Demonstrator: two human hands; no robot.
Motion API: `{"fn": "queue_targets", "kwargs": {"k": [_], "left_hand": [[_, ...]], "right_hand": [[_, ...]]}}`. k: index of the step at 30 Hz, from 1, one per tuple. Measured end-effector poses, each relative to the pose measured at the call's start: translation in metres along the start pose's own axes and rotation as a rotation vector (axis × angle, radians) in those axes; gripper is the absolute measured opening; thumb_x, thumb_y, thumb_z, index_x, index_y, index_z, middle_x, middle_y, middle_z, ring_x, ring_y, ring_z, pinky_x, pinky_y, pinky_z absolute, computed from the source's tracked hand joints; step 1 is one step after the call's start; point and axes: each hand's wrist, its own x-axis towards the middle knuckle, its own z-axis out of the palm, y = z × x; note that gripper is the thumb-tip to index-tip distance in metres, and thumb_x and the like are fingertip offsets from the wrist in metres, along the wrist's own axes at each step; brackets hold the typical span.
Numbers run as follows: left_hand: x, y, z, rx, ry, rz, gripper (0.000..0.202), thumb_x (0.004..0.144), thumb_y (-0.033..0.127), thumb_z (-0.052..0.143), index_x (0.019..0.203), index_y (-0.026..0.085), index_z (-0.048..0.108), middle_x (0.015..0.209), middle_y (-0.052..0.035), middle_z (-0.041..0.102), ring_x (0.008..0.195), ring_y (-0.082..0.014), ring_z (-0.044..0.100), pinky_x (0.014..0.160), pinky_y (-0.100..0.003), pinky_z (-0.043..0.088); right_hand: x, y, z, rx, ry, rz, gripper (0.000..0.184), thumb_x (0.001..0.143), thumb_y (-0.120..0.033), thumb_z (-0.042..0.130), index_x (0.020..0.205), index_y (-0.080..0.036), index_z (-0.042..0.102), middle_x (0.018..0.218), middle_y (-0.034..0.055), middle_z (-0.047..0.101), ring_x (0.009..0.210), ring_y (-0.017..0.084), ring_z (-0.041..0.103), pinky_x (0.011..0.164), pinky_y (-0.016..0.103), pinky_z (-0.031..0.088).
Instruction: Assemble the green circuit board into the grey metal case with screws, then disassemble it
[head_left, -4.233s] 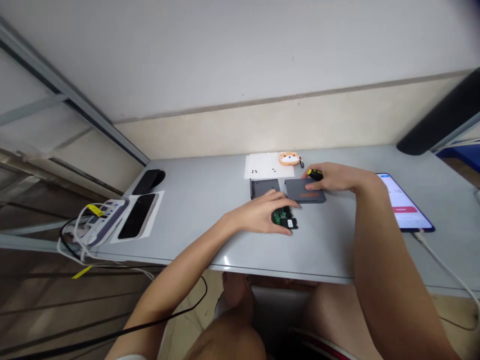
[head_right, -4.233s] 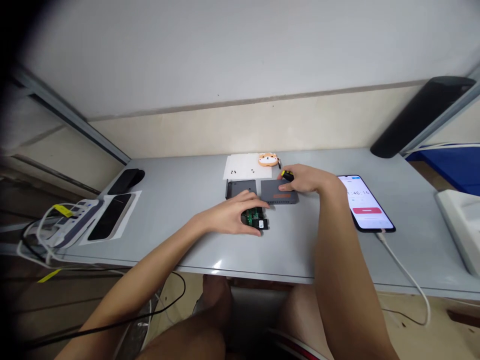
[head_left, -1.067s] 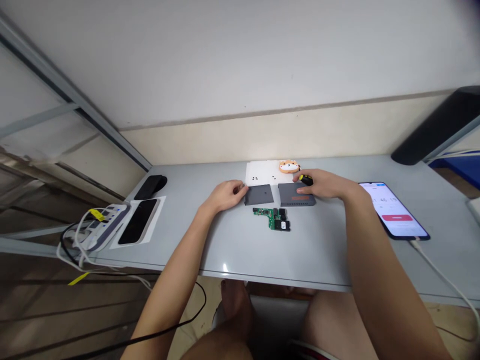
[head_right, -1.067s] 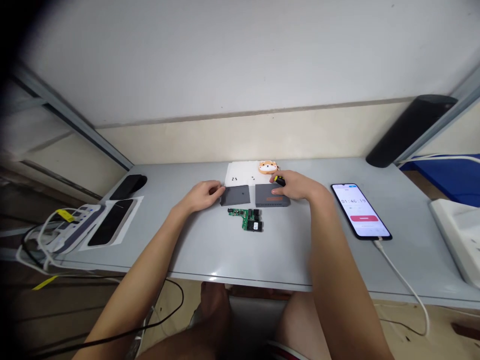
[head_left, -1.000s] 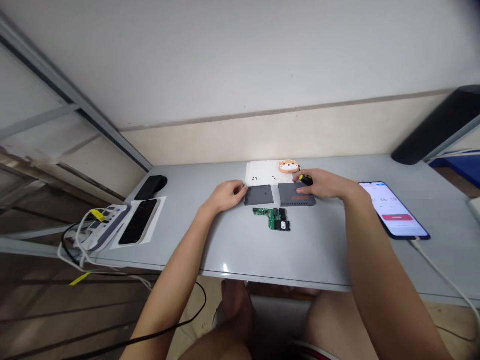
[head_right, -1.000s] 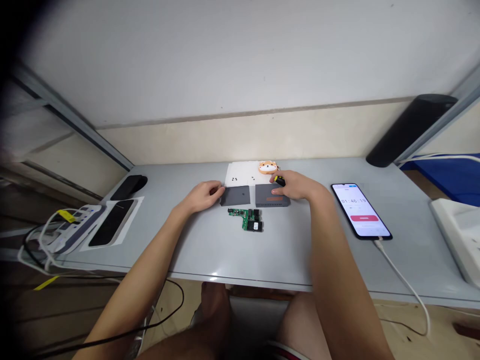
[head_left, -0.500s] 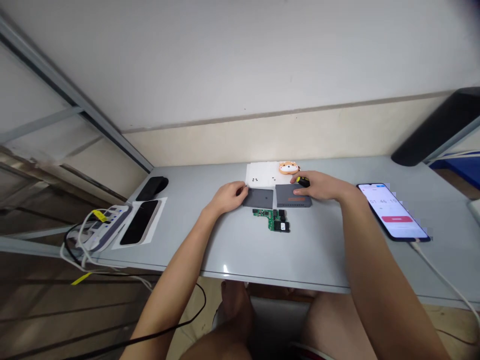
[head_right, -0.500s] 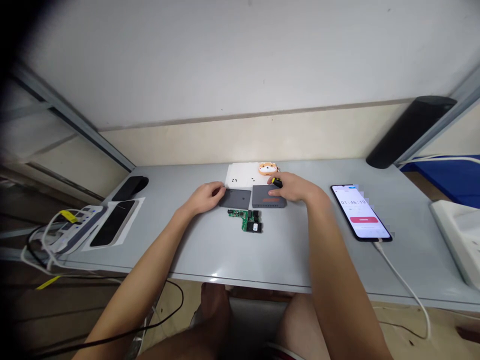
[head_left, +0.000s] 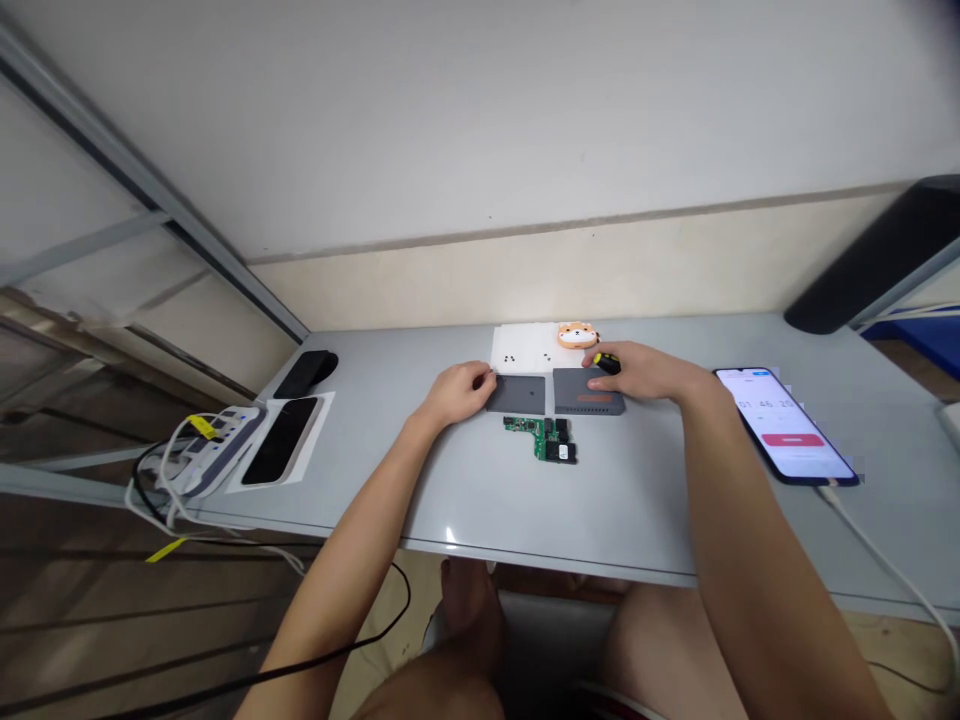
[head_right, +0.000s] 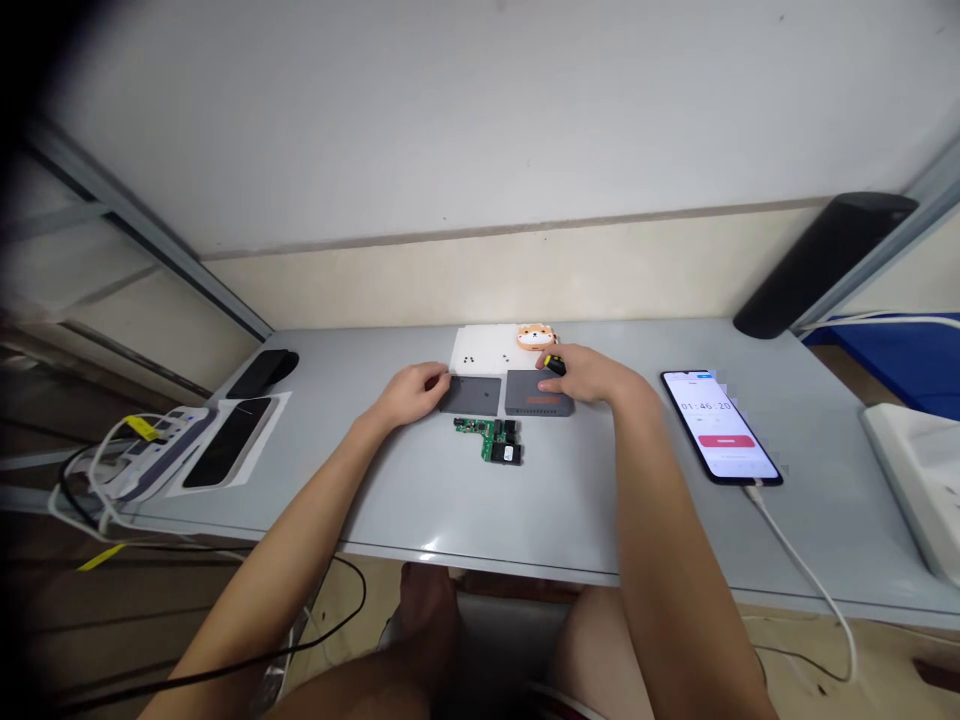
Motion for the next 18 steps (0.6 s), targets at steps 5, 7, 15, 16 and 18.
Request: {"fn": "queue_targets", "kwargs": {"k": [5,7,15,16,18], "left_hand": [[0.001,0.0,0.001,-0.017,0.013,0.01,0.033,0.095,0.035,0.04,0.065,0.022,0.038,0.065,-0.0031,0.055,0.063,-0.0183,0.047,0.064,-0.032,0.033],[0.001,0.0,0.001,-0.021,0.014,0.016,0.033,0.095,0.035,0.04,0.065,0.022,0.039,0.064,-0.003,0.054,0.063,-0.0183,0.047,0.063,-0.032,0.032],[0.001,-0.001,0.001,-0.026,0.001,0.012,0.033,0.095,0.036,0.04,0.065,0.023,0.039,0.066,-0.0034,0.055,0.064,-0.0191,0.048,0.064,-0.033,0.032],[0.001,-0.001,0.001,-0.024,0.002,0.011,0.033,0.095,0.036,0.04,0.065,0.023,0.039,0.066,-0.0035,0.056,0.064,-0.0192,0.048,0.064,-0.033,0.033],[0.001,-0.001,0.001,-0.023,0.002,0.008,0.033,0.096,0.036,0.039,0.065,0.023,0.039,0.067,-0.0038,0.056,0.064,-0.0194,0.049,0.065,-0.033,0.033]], "right_hand": [[-0.001,0.001,0.0,0.027,-0.008,0.001,0.025,0.091,-0.032,0.063,0.115,-0.025,0.064,0.12,0.0078,0.073,0.101,0.027,0.069,0.087,0.04,0.053],[-0.002,0.001,0.0,0.044,-0.007,-0.006,0.024,0.091,-0.031,0.064,0.115,-0.025,0.064,0.123,0.0082,0.073,0.104,0.027,0.069,0.089,0.04,0.053],[-0.005,-0.005,-0.001,0.019,0.005,0.039,0.028,0.091,-0.031,0.064,0.118,-0.025,0.065,0.119,0.0078,0.073,0.099,0.027,0.068,0.086,0.039,0.052],[-0.006,-0.007,-0.002,0.017,0.004,0.049,0.028,0.09,-0.031,0.064,0.118,-0.025,0.065,0.118,0.0073,0.073,0.098,0.026,0.068,0.085,0.039,0.052],[-0.008,-0.01,-0.002,0.02,-0.001,0.071,0.027,0.09,-0.031,0.064,0.117,-0.026,0.065,0.116,0.0066,0.073,0.097,0.026,0.068,0.084,0.039,0.052]]}}
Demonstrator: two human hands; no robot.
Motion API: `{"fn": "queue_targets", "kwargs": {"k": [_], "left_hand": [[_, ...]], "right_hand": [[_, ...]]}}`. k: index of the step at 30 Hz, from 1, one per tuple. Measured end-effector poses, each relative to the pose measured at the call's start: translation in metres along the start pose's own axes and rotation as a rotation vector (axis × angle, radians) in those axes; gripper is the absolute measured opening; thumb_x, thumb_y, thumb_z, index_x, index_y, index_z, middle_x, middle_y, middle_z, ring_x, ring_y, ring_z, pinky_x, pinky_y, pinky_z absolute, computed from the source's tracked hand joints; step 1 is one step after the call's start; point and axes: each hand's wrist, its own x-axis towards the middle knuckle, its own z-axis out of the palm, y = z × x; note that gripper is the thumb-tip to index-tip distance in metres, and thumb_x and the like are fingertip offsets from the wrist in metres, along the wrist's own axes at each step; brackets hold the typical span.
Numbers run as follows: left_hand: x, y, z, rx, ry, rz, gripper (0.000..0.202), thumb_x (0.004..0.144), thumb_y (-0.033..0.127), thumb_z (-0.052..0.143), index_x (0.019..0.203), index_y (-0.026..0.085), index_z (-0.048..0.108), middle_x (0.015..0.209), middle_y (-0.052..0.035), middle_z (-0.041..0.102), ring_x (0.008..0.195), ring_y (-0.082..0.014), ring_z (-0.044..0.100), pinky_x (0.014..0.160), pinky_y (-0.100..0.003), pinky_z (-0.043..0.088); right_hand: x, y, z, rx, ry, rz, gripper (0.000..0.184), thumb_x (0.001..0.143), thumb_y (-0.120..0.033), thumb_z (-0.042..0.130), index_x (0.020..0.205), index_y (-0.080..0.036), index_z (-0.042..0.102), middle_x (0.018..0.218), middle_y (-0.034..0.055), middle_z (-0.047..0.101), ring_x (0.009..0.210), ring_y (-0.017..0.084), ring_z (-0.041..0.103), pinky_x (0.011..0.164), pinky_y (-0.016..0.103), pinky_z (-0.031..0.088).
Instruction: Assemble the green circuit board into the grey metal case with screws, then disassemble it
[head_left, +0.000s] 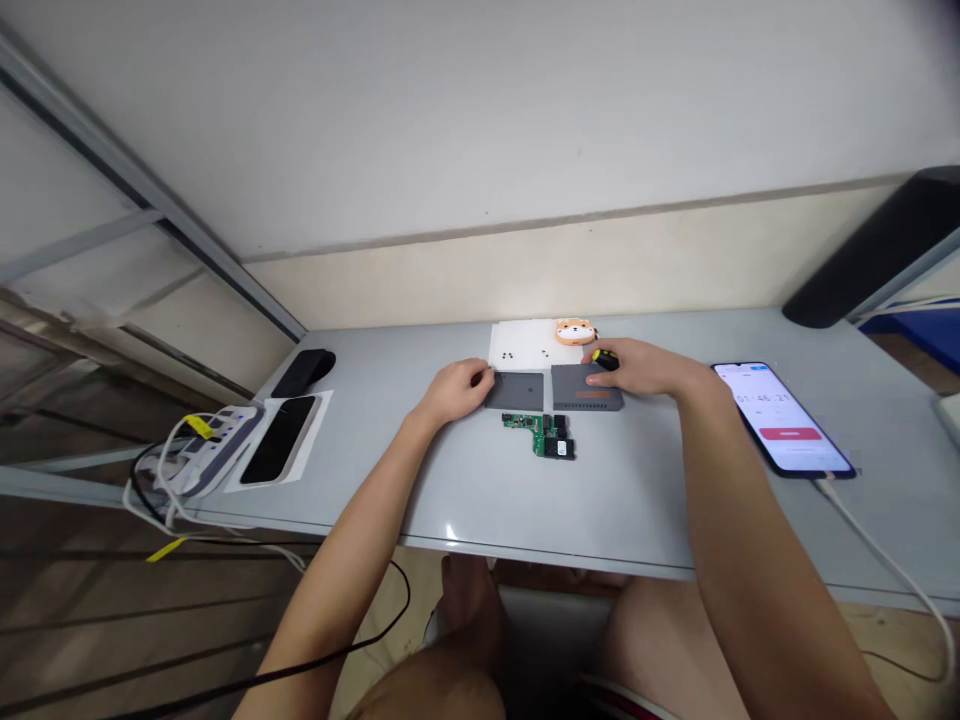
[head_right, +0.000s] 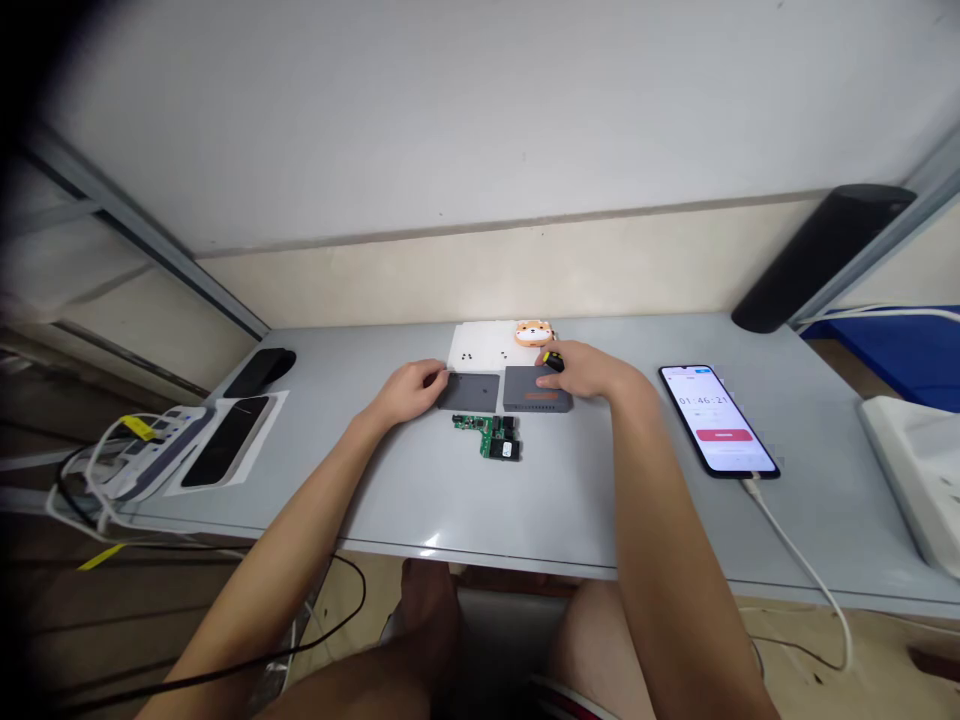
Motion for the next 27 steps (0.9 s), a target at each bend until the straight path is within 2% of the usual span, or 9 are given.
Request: {"fn": "queue_targets", "kwargs": {"k": [6,12,15,27], "left_hand": [[-0.0003,-0.0005,0.0007,0.011,0.001,0.005,0.034,0.097,0.036,0.039,0.067,0.022,0.047,0.068,-0.0048,0.059,0.065,-0.0206,0.05,0.066,-0.034,0.034],[0.0001,-0.002,0.0015,0.03,0.001,0.017,0.035,0.098,0.035,0.039,0.069,0.022,0.053,0.07,-0.0052,0.062,0.067,-0.0209,0.053,0.066,-0.033,0.037],[-0.0004,-0.0017,0.0006,0.028,-0.01,0.012,0.034,0.098,0.034,0.039,0.07,0.021,0.052,0.07,-0.0051,0.062,0.067,-0.0205,0.052,0.066,-0.033,0.036],[-0.0023,-0.001,-0.0044,0.011,-0.038,0.0,0.03,0.095,0.029,0.043,0.069,0.021,0.054,0.071,-0.0044,0.063,0.066,-0.0195,0.052,0.064,-0.033,0.035]], "right_hand": [[-0.0046,-0.0052,-0.0018,-0.003,-0.02,0.037,0.029,0.089,-0.033,0.065,0.117,-0.025,0.066,0.123,0.008,0.072,0.102,0.027,0.068,0.087,0.04,0.051],[-0.0018,-0.0007,-0.0023,-0.042,-0.01,-0.016,0.029,0.088,-0.037,0.065,0.114,-0.025,0.067,0.114,0.0077,0.074,0.095,0.027,0.068,0.081,0.038,0.052],[-0.0001,0.0015,-0.0018,-0.049,-0.011,-0.033,0.026,0.087,-0.038,0.065,0.11,-0.025,0.067,0.111,0.0075,0.075,0.095,0.028,0.068,0.081,0.039,0.053],[0.0018,0.0007,-0.0005,-0.094,0.011,-0.005,0.029,0.087,-0.039,0.067,0.113,-0.027,0.07,0.117,0.0081,0.076,0.105,0.033,0.071,0.086,0.042,0.056]]}}
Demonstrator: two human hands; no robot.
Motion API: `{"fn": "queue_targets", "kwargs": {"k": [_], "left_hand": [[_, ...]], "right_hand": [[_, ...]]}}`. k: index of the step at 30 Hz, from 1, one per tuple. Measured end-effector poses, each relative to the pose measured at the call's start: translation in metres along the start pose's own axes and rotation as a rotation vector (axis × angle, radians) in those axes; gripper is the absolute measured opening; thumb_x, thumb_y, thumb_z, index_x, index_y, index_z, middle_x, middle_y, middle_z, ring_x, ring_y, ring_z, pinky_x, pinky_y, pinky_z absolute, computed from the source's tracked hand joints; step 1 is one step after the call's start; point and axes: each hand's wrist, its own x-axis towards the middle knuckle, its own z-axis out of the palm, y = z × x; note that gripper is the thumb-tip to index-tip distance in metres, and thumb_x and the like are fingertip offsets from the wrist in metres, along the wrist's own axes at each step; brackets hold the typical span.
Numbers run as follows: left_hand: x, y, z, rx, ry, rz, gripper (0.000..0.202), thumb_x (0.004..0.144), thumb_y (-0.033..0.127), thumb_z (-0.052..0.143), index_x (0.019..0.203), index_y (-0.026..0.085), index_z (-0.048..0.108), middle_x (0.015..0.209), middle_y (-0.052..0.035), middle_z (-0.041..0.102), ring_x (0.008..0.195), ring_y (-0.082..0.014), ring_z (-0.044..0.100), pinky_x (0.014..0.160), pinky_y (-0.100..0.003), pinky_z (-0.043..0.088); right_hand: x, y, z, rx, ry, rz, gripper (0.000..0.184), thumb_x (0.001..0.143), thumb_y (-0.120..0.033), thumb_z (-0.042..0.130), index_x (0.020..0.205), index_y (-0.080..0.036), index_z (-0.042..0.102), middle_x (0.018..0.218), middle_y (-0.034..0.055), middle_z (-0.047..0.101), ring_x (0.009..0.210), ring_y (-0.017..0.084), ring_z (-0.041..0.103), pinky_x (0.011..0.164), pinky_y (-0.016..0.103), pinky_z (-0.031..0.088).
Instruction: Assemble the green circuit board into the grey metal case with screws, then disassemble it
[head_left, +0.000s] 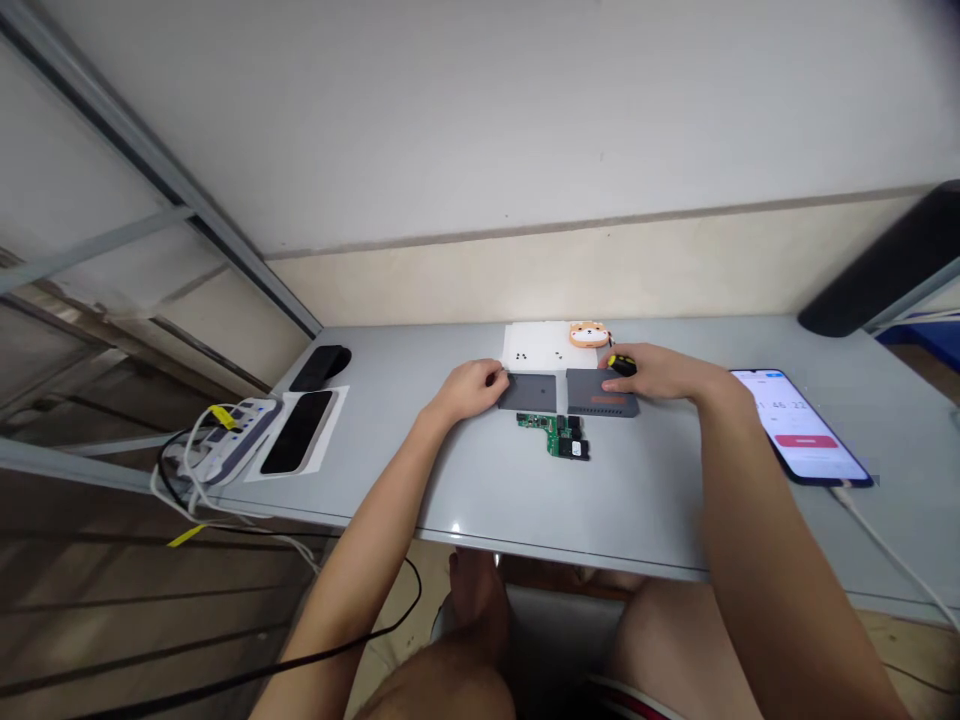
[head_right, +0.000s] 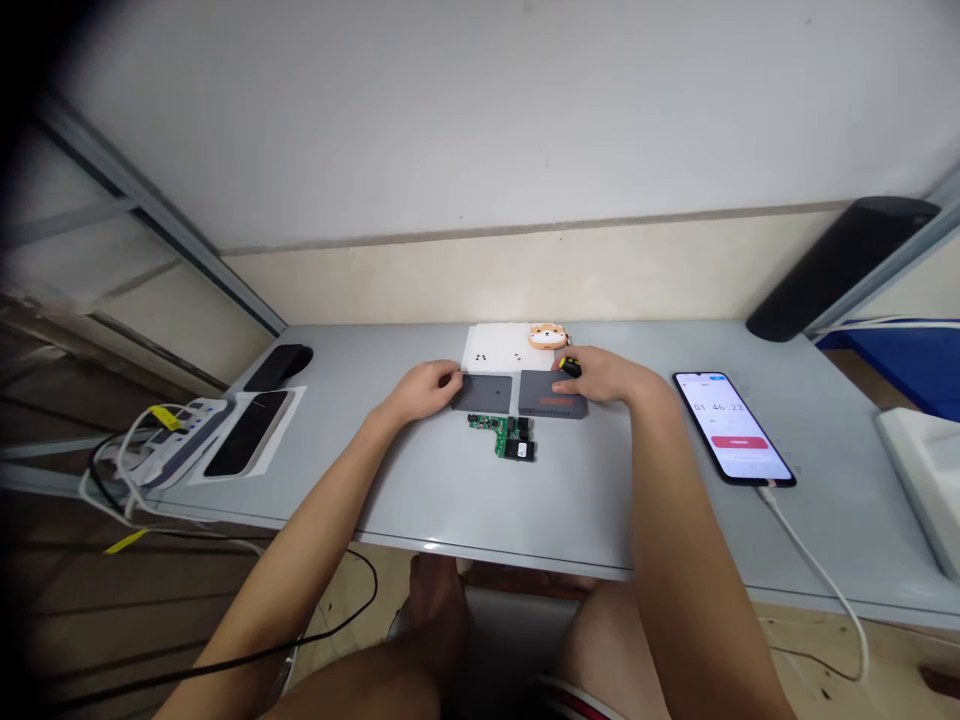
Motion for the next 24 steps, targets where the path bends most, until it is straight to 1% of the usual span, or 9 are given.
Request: {"fn": "queue_targets", "kwargs": {"k": [2,4,8,10,13,15,17,20,24], "left_hand": [[0.0,0.0,0.0,-0.003,-0.005,-0.003,0.03,0.096,0.029,0.043,0.069,0.021,0.053,0.071,-0.0042,0.063,0.065,-0.0191,0.051,0.064,-0.032,0.035],[-0.001,0.0,-0.001,-0.004,-0.009,-0.004,0.031,0.097,0.03,0.043,0.069,0.021,0.051,0.071,-0.0041,0.063,0.065,-0.0187,0.051,0.064,-0.032,0.035],[-0.001,0.0,-0.003,-0.003,-0.018,-0.003,0.037,0.102,0.033,0.038,0.069,0.021,0.051,0.073,-0.0049,0.065,0.067,-0.019,0.052,0.066,-0.032,0.037],[-0.001,-0.002,-0.005,-0.004,-0.023,-0.002,0.04,0.104,0.034,0.034,0.07,0.021,0.051,0.073,-0.0053,0.066,0.067,-0.0193,0.053,0.067,-0.032,0.038],[-0.001,-0.004,-0.007,-0.008,-0.029,-0.002,0.036,0.104,0.033,0.035,0.075,0.021,0.053,0.074,-0.0048,0.066,0.067,-0.0192,0.053,0.066,-0.032,0.038],[-0.002,-0.006,-0.007,-0.007,-0.029,-0.005,0.029,0.103,0.031,0.038,0.083,0.021,0.056,0.075,-0.0041,0.066,0.066,-0.019,0.053,0.065,-0.031,0.038],[-0.002,-0.008,-0.008,-0.003,-0.032,-0.007,0.022,0.101,0.028,0.041,0.09,0.021,0.058,0.075,-0.0031,0.066,0.064,-0.0188,0.053,0.064,-0.031,0.038],[-0.002,-0.01,-0.009,-0.015,-0.047,0.005,0.016,0.098,0.024,0.044,0.093,0.022,0.059,0.072,-0.0015,0.064,0.063,-0.0184,0.054,0.063,-0.03,0.038],[-0.003,-0.009,-0.011,-0.026,-0.063,0.015,0.013,0.093,0.019,0.048,0.091,0.022,0.06,0.07,-0.0008,0.063,0.064,-0.0184,0.055,0.063,-0.03,0.039]], "right_hand": [[-0.001,-0.001,-0.001,0.002,0.022,0.019,0.031,0.086,-0.038,0.069,0.115,-0.027,0.07,0.123,0.0079,0.075,0.109,0.033,0.07,0.089,0.042,0.056],[-0.003,-0.004,-0.002,0.011,0.1,-0.01,0.032,0.085,-0.035,0.071,0.116,-0.026,0.071,0.127,0.0084,0.074,0.113,0.034,0.069,0.092,0.041,0.055],[-0.022,-0.019,0.004,0.063,0.441,-0.178,0.027,0.092,-0.035,0.064,0.117,-0.027,0.071,0.128,0.0093,0.074,0.112,0.032,0.069,0.091,0.041,0.055],[-0.036,-0.03,0.017,0.071,0.51,-0.225,0.022,0.095,-0.034,0.06,0.113,-0.028,0.071,0.126,0.0079,0.074,0.106,0.029,0.071,0.088,0.04,0.055],[-0.054,-0.043,0.046,-0.033,0.39,-0.343,0.017,0.099,-0.029,0.054,0.105,-0.027,0.07,0.12,0.0067,0.074,0.093,0.025,0.073,0.079,0.037,0.055],[-0.062,-0.045,0.067,-0.131,0.266,-0.413,0.021,0.101,-0.028,0.052,0.11,-0.027,0.071,0.124,0.0066,0.073,0.08,0.022,0.073,0.072,0.038,0.056],[-0.065,-0.044,0.083,-0.218,0.191,-0.464,0.022,0.102,-0.028,0.052,0.11,-0.026,0.072,0.132,0.0084,0.072,0.081,0.023,0.075,0.07,0.038,0.057],[-0.066,-0.038,0.094,-0.286,0.151,-0.516,0.021,0.102,-0.024,0.053,0.106,-0.024,0.073,0.144,0.0117,0.067,0.083,0.024,0.077,0.07,0.039,0.06],[-0.066,-0.033,0.093,-0.342,0.181,-0.481,0.028,0.103,-0.027,0.051,0.123,-0.024,0.071,0.155,0.016,0.058,0.08,0.026,0.078,0.069,0.045,0.063]]}}
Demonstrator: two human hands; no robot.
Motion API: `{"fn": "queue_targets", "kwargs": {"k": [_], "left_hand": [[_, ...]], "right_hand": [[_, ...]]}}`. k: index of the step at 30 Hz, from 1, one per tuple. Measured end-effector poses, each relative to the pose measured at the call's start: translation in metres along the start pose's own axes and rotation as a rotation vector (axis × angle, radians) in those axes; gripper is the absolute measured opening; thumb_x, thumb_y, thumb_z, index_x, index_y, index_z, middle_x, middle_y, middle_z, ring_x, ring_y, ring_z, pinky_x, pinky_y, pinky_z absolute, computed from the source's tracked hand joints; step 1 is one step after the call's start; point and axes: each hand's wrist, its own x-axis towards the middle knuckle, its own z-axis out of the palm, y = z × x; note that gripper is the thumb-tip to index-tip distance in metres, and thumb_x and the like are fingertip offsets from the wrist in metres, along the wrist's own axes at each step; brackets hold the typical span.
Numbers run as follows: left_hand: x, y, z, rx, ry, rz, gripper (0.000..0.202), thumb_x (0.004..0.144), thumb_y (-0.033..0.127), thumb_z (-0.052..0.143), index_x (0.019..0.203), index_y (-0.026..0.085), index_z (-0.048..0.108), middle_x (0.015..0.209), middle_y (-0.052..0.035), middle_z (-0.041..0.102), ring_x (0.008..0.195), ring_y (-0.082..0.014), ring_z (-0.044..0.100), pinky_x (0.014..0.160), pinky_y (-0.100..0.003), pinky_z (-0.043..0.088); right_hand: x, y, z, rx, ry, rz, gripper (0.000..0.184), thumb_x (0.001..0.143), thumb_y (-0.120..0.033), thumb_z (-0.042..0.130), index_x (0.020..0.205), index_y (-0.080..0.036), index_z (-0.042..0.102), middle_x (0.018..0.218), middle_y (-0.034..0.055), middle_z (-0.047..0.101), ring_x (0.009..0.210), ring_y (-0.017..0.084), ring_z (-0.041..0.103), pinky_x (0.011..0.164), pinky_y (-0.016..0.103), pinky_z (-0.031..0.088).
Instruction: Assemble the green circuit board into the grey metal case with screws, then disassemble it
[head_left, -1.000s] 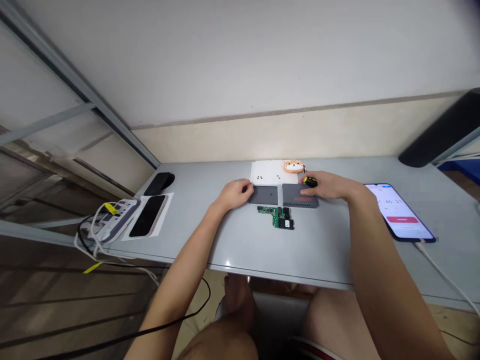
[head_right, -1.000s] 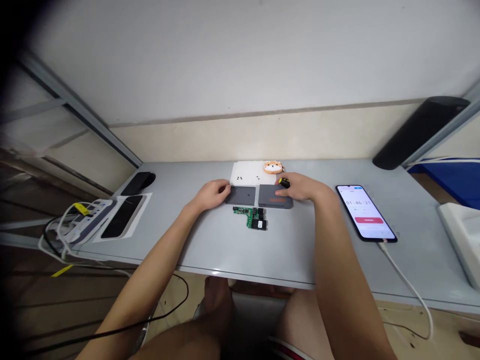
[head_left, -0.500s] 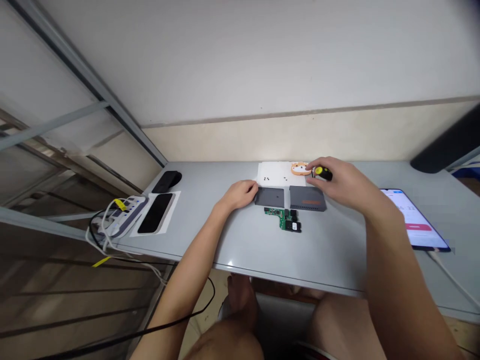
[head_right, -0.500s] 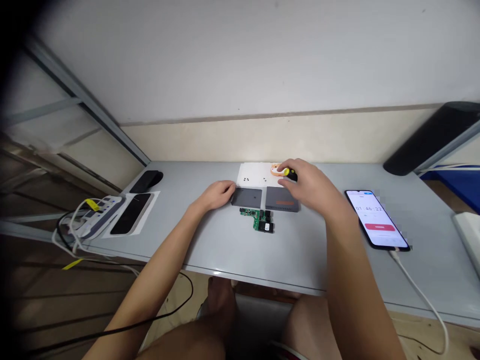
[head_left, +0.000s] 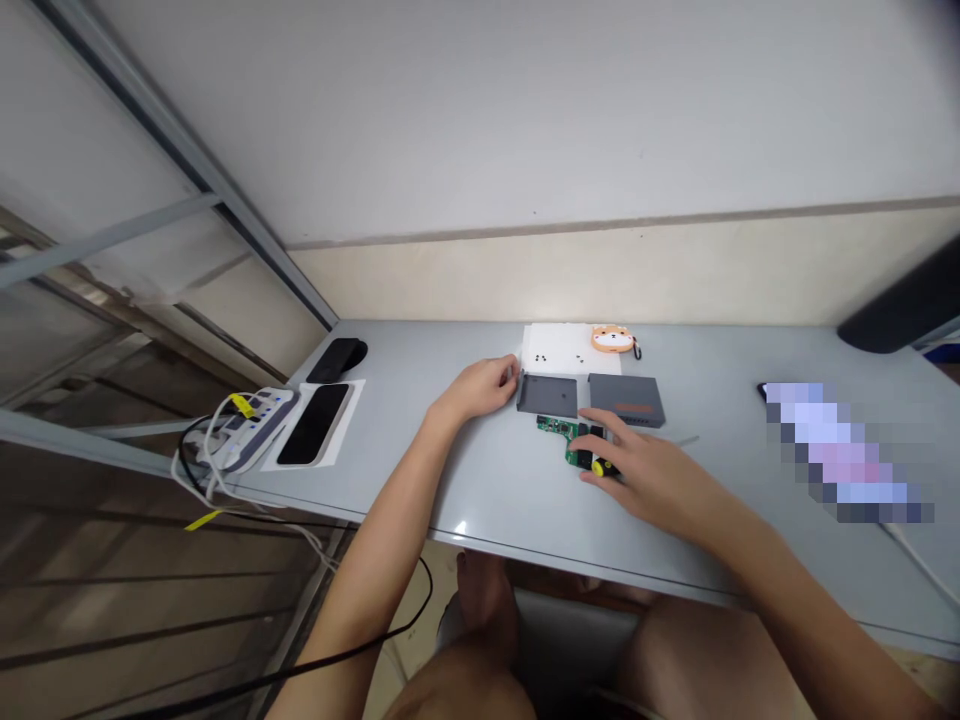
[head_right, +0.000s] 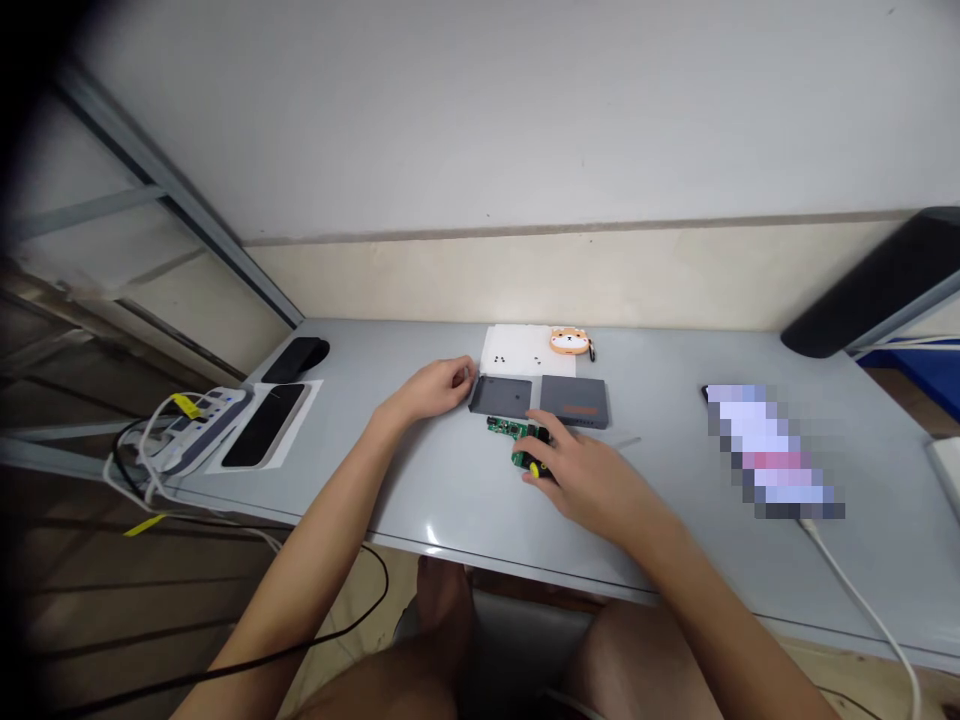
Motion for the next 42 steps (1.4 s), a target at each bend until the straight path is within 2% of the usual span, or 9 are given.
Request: {"fn": "queue_targets", "kwargs": {"k": [5,8,12,16,20,25,31,37,42], "left_hand": [[-0.001,0.002,-0.001,-0.015,-0.002,0.007,0.014,0.088,0.015,0.05,0.091,0.021,0.062,0.069,-0.0004,0.064,0.064,-0.0183,0.056,0.063,-0.03,0.04],[0.0,0.001,0.0,-0.014,0.004,0.006,0.015,0.087,0.016,0.051,0.092,0.021,0.064,0.069,-0.001,0.065,0.064,-0.0186,0.057,0.063,-0.03,0.041],[0.0,0.001,0.0,-0.003,-0.007,0.007,0.016,0.088,0.017,0.051,0.094,0.021,0.066,0.071,-0.0016,0.066,0.066,-0.0193,0.058,0.065,-0.03,0.042],[0.0,0.004,0.0,0.02,-0.007,-0.004,0.017,0.088,0.016,0.051,0.093,0.021,0.066,0.073,-0.0026,0.067,0.067,-0.0198,0.058,0.066,-0.031,0.041],[0.0,0.007,0.001,0.039,-0.007,-0.012,0.016,0.089,0.017,0.05,0.091,0.021,0.065,0.074,-0.0034,0.067,0.065,-0.0196,0.056,0.065,-0.031,0.04],[-0.001,0.013,0.003,0.052,-0.029,0.007,0.018,0.083,0.013,0.051,0.091,0.02,0.065,0.077,-0.0043,0.069,0.066,-0.02,0.056,0.065,-0.032,0.039],[-0.002,0.017,0.002,0.039,-0.042,-0.006,0.019,0.081,0.01,0.051,0.09,0.02,0.064,0.078,-0.004,0.069,0.065,-0.0195,0.055,0.064,-0.031,0.037],[-0.002,0.018,0.0,0.003,-0.042,-0.005,0.015,0.08,0.01,0.051,0.085,0.02,0.062,0.076,-0.0023,0.067,0.064,-0.0177,0.053,0.061,-0.03,0.036],[-0.003,0.019,0.001,-0.012,-0.035,0.006,0.015,0.079,0.012,0.052,0.083,0.02,0.063,0.075,-0.0017,0.066,0.064,-0.0175,0.054,0.061,-0.029,0.036]], "right_hand": [[-0.002,0.006,0.001,0.05,-0.005,0.006,0.026,0.101,-0.027,0.054,0.122,-0.025,0.07,0.134,0.0138,0.07,0.086,0.029,0.078,0.067,0.044,0.062],[0.002,0.009,-0.004,0.088,0.003,-0.043,0.021,0.098,-0.027,0.059,0.115,-0.027,0.072,0.133,0.0105,0.071,0.086,0.027,0.078,0.071,0.041,0.06],[0.025,0.013,-0.026,0.043,0.027,-0.029,0.023,0.099,-0.034,0.056,0.115,-0.029,0.072,0.144,0.0084,0.066,0.068,0.019,0.07,0.065,0.039,0.053],[0.056,0.015,-0.041,-0.07,-0.067,0.042,0.027,0.098,-0.031,0.056,0.119,-0.026,0.072,0.131,0.0077,0.071,0.062,0.017,0.064,0.058,0.035,0.042],[0.066,0.015,-0.032,-0.102,-0.043,0.03,0.031,0.098,-0.028,0.053,0.122,-0.024,0.073,0.132,0.0091,0.07,0.066,0.018,0.065,0.058,0.035,0.039],[0.06,0.023,-0.017,-0.025,0.007,0.062,0.029,0.099,-0.034,0.056,0.12,-0.027,0.074,0.138,0.0047,0.07,0.074,0.019,0.07,0.065,0.035,0.046],[0.061,0.036,-0.014,0.153,0.072,0.066,0.025,0.095,-0.037,0.063,0.115,-0.03,0.075,0.142,0.0033,0.069,0.093,0.023,0.075,0.079,0.036,0.054],[0.061,0.037,-0.012,0.248,0.163,0.028,0.016,0.091,-0.033,0.07,0.106,-0.029,0.077,0.132,0.0031,0.075,0.095,0.024,0.076,0.083,0.036,0.056],[0.06,0.039,-0.013,0.269,0.161,0.014,0.013,0.092,-0.033,0.071,0.103,-0.029,0.076,0.128,0.0015,0.077,0.097,0.024,0.075,0.081,0.035,0.055]]}}
